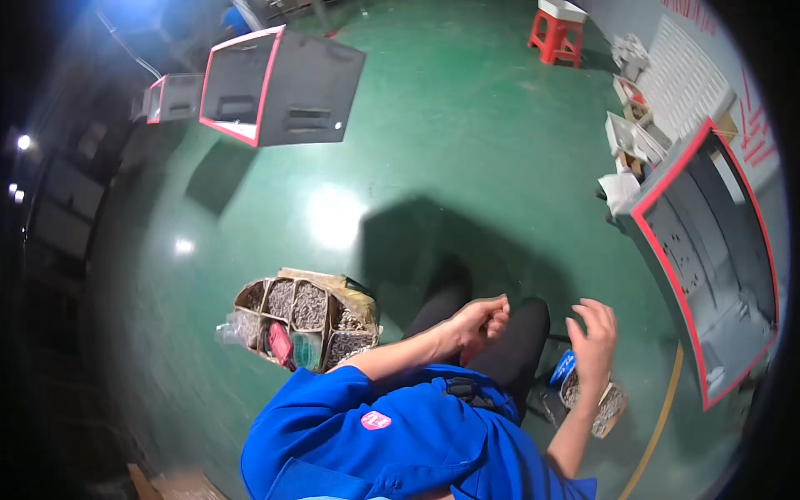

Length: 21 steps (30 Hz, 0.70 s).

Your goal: Assembling small metal components onto a larger metal enclosure.

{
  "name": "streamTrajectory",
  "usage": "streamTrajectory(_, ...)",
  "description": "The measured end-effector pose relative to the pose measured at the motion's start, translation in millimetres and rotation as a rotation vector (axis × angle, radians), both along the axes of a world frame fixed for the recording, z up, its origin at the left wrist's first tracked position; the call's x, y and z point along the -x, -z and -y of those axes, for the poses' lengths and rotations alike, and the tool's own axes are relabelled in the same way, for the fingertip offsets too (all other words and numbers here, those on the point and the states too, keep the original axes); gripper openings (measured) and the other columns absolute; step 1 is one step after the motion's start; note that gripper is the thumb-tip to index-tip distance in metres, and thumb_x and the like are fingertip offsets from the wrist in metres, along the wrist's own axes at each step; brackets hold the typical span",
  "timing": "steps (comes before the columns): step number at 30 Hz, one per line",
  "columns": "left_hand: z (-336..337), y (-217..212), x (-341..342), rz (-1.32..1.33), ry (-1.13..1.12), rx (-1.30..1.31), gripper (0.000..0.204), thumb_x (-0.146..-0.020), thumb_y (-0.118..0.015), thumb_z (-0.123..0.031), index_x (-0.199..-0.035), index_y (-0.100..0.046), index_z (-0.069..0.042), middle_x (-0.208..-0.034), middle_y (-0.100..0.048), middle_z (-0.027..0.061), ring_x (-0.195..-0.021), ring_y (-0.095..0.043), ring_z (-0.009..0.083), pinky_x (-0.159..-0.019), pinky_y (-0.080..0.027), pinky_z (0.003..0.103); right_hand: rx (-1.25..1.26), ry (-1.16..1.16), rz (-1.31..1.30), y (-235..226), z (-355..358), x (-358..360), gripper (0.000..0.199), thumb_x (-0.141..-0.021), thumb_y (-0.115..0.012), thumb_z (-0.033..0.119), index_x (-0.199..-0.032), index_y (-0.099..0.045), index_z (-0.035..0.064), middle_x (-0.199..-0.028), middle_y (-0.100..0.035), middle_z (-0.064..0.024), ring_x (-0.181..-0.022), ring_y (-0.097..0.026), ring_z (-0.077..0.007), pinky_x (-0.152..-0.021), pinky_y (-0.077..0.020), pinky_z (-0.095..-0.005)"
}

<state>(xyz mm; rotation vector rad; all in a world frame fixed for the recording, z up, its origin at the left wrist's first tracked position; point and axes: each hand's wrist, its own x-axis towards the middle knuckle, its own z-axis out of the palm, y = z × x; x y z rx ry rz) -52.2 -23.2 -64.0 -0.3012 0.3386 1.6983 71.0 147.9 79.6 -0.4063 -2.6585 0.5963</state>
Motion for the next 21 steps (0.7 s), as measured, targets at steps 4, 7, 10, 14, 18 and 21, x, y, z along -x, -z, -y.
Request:
streamTrajectory(4,82.4,-64.9,133.0,-0.705,-0.550,0.217,0.019,-0.093,-0.047,-0.018,-0.085,-0.056,-0.003,-0.055,-0.038,-0.0043,-0.045,-0.032,0.0051,-0.040,-0.023,0.020,-0.124,0.157,0.024,-1.4,-32.8,1.3,0.031,-0.073,-0.065,0.002,-0.103,-0.059,0.0007,-0.116,-0.055,-0.0128,-0.108,-0.050,-0.0308,-0.092,-0.0396,-0.0389)
streamTrajectory(7,162.9,-63.1,210.0,-0.922,-0.922,0.254,0.028,-0.094,-0.049,-0.025,-0.105,-0.056,0.000,-0.060,-0.036,-0.0056,-0.045,-0.026,0.0033,-0.040,-0.020,0.020,-0.176,0.217,0.019,6.3,-53.2,7.9,0.036,-0.074,-0.064,0.002,-0.110,-0.056,0.0013,-0.122,-0.051,-0.0133,-0.114,-0.046,-0.0317,-0.095,-0.0371,-0.0402)
streamTrajectory(10,198.7,-65.4,223.4,-0.905,-1.017,0.360,0.028,-0.094,-0.051,-0.025,-0.105,-0.058,0.000,-0.058,-0.036,-0.0056,-0.044,-0.027,0.0040,-0.039,-0.021,0.020,-0.241,0.261,0.021,19.4,-69.3,11.5,0.041,-0.075,-0.063,0.002,-0.115,-0.053,0.0016,-0.126,-0.047,-0.0142,-0.117,-0.043,-0.0323,-0.098,-0.0350,-0.0412)
streamTrajectory(14,179.2,-27.0,185.4,-0.774,-0.885,0.465,0.022,-0.092,-0.051,-0.019,-0.103,-0.059,-0.002,-0.057,-0.042,-0.0035,-0.044,-0.032,0.0052,-0.040,-0.024,0.020,-0.460,0.335,-0.027,28.0,-83.7,23.1,0.047,-0.076,-0.062,0.002,-0.121,-0.049,0.0019,-0.128,-0.045,-0.0153,-0.119,-0.041,-0.0328,-0.100,-0.0335,-0.0414)
streamTrajectory(18,136.6,25.5,123.5,-0.434,-0.652,0.403,0.021,-0.092,-0.048,-0.019,-0.100,-0.059,-0.003,-0.061,-0.045,-0.0039,-0.047,-0.034,0.0055,-0.043,-0.027,0.020,-0.377,0.369,-0.013,28.0,-87.8,30.8,0.052,-0.075,-0.063,0.003,-0.125,-0.048,0.0051,-0.126,-0.047,-0.0144,-0.120,-0.041,-0.0322,-0.100,-0.0335,-0.0420)
streamTrajectory(21,124.6,54.0,82.2,-0.319,-0.433,0.339,0.024,-0.092,-0.047,-0.021,-0.100,-0.060,-0.002,-0.065,-0.047,-0.0044,-0.049,-0.034,0.0043,-0.044,-0.025,0.020,-0.464,0.408,-0.121,5.0,-61.5,47.3,0.050,-0.073,-0.065,0.009,-0.121,-0.052,0.0067,-0.121,-0.051,-0.0116,-0.115,-0.045,-0.0308,-0.098,-0.0352,-0.0404)
